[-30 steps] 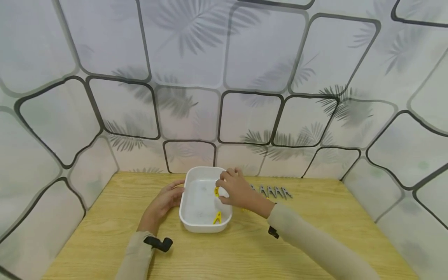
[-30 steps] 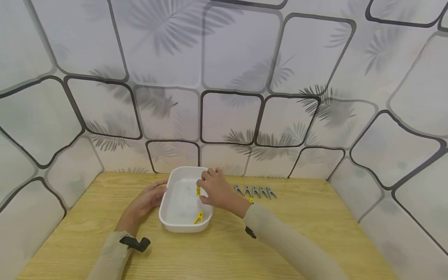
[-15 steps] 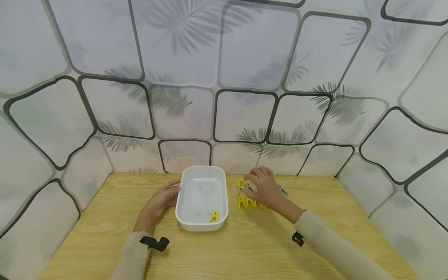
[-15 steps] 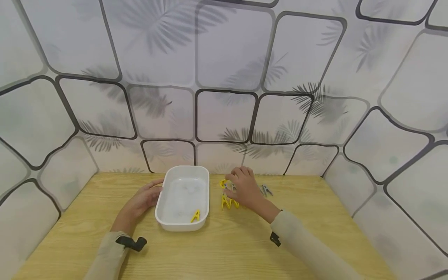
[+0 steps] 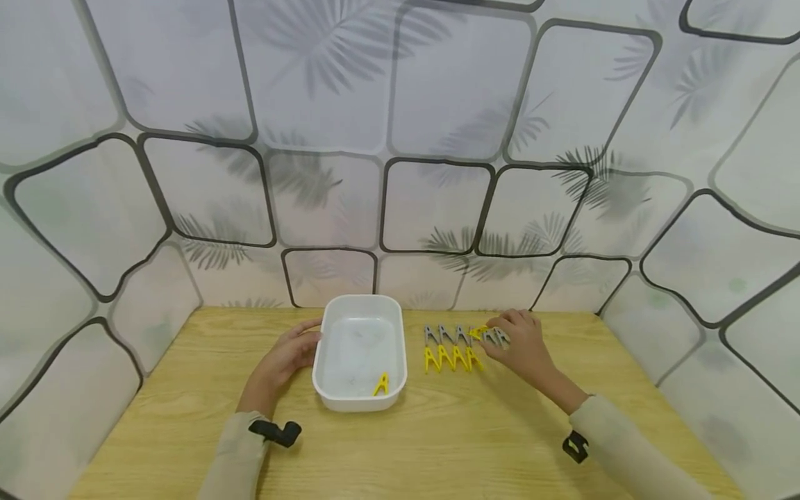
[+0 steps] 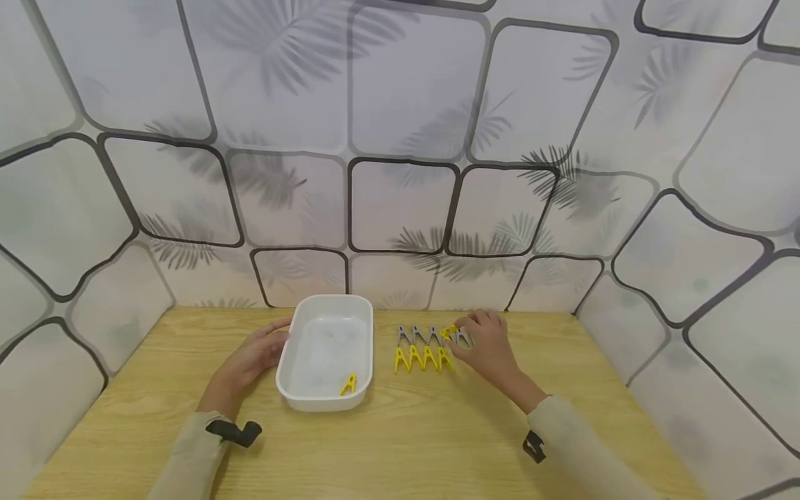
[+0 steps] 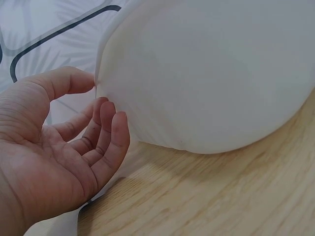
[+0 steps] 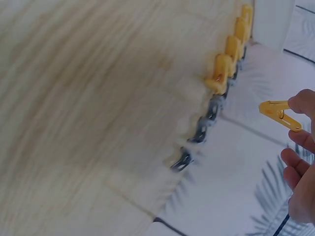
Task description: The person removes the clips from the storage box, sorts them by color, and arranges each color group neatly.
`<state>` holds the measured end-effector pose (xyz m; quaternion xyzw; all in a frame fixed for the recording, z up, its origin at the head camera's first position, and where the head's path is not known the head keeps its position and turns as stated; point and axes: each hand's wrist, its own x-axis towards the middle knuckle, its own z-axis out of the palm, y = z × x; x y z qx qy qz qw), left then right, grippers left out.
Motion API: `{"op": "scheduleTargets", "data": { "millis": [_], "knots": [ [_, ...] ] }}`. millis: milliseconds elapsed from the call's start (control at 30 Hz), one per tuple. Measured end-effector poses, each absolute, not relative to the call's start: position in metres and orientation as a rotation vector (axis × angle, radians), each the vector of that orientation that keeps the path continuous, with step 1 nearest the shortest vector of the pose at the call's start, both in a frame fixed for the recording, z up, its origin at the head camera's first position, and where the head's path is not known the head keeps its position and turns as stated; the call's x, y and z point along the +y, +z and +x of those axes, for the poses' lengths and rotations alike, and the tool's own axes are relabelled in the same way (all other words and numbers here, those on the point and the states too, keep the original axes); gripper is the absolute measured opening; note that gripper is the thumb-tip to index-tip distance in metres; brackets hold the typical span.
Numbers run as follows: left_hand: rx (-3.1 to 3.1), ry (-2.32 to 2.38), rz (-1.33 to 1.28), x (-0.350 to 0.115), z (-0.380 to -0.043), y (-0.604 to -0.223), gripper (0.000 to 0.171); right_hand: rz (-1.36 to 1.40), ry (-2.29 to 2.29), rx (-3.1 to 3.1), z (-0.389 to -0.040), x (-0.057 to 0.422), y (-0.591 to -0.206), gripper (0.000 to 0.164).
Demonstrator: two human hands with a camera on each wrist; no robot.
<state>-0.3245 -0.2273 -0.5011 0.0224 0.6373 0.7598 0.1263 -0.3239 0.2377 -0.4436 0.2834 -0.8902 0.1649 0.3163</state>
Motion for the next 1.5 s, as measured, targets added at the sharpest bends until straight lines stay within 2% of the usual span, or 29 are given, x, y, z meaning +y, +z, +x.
{"op": "scheduleTargets", "data": {
  "millis": [233,567,1067,1500],
  "knots": [
    [1.842,2.218,0.051,-0.231,-0.325,-0.497,0.060,0.689,0.418,-2.415,-0.320,0.261,-0.460,0.031],
    [1.833,2.233,0.047,-0.232,-0.323,-0.497,0.061,0.592,0.440,-2.537,-0.316,0.262,-0.483,0.031],
    [1.845,2.224,0.033,-0.232,-0.321,-0.491,0.059,0.343,0.349,-2.770,-0.305,0.253,-0.479,0.029],
    [1.856,2.207,0.044,-0.227,-0.323,-0.491,0.059,0.295,0.259,-2.815,-0.302,0.245,-0.488,0.023]
  ]
}}
